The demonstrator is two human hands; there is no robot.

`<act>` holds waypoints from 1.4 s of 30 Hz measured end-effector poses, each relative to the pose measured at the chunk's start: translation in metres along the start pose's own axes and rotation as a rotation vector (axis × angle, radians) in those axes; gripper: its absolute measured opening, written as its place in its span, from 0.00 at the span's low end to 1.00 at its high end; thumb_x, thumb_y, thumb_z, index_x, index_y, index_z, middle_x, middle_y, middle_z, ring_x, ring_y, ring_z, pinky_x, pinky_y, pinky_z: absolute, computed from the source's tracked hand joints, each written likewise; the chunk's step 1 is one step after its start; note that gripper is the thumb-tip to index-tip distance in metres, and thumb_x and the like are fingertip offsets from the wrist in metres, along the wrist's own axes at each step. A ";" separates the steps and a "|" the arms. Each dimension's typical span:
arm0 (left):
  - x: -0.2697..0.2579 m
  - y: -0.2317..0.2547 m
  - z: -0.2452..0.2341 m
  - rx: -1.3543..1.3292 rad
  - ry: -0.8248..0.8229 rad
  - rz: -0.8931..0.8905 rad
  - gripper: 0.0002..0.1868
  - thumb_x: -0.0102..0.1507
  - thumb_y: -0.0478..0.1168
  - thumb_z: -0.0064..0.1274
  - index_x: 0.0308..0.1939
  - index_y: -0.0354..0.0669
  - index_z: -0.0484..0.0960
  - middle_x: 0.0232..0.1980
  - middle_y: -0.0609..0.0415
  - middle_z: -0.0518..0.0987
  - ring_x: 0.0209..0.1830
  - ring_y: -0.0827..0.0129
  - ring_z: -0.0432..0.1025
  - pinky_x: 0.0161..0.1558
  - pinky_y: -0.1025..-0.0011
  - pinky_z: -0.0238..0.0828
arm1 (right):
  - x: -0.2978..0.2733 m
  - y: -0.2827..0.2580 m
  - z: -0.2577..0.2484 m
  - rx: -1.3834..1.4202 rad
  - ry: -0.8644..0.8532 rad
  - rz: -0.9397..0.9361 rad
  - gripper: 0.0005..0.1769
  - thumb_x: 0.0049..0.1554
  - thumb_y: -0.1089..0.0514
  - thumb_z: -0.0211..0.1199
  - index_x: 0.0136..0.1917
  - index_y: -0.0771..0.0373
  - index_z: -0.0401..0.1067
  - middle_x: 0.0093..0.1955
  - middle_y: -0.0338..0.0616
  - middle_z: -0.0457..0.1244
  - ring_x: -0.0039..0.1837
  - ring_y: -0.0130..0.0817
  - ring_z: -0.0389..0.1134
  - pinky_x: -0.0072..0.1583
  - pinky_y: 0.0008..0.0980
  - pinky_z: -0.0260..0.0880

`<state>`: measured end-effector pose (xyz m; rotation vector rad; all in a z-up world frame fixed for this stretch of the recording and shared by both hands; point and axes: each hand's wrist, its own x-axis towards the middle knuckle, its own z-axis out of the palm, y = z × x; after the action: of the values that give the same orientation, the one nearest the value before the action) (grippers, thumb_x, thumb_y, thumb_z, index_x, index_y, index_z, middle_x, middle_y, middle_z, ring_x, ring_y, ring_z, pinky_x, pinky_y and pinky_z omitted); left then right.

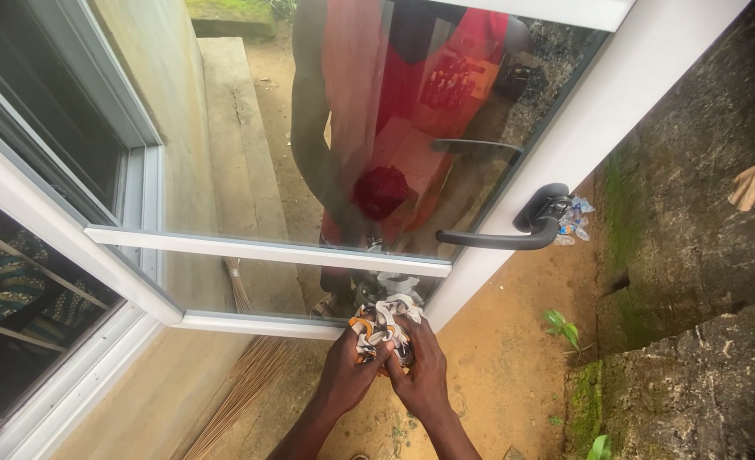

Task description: Cleaning the frame and glass of an aluminum door using a cloth.

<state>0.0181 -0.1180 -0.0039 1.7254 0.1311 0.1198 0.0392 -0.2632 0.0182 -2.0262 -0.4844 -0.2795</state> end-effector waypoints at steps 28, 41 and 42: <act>0.018 -0.082 0.023 0.126 -0.005 -0.195 0.21 0.60 0.50 0.61 0.50 0.41 0.82 0.45 0.50 0.87 0.45 0.61 0.83 0.47 0.64 0.76 | -0.016 0.050 0.019 -0.041 -0.142 0.206 0.25 0.51 0.58 0.69 0.62 0.59 0.69 0.53 0.48 0.65 0.46 0.47 0.71 0.49 0.43 0.72; 0.020 -0.083 0.023 0.112 -0.016 -0.203 0.23 0.59 0.50 0.62 0.52 0.40 0.81 0.45 0.48 0.87 0.45 0.61 0.83 0.46 0.64 0.77 | -0.017 0.055 0.022 -0.089 -0.138 0.219 0.26 0.50 0.58 0.69 0.62 0.58 0.70 0.53 0.46 0.66 0.47 0.48 0.71 0.48 0.43 0.72; 0.020 -0.084 0.023 0.146 -0.007 -0.164 0.23 0.59 0.50 0.62 0.52 0.39 0.81 0.45 0.48 0.86 0.46 0.61 0.83 0.47 0.64 0.76 | -0.018 0.054 0.022 -0.086 -0.125 0.226 0.26 0.51 0.58 0.69 0.62 0.58 0.70 0.52 0.46 0.66 0.46 0.47 0.71 0.48 0.42 0.72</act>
<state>0.0401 -0.1239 -0.0907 1.8520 0.2817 -0.0176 0.0475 -0.2706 -0.0420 -2.1693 -0.3204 -0.0361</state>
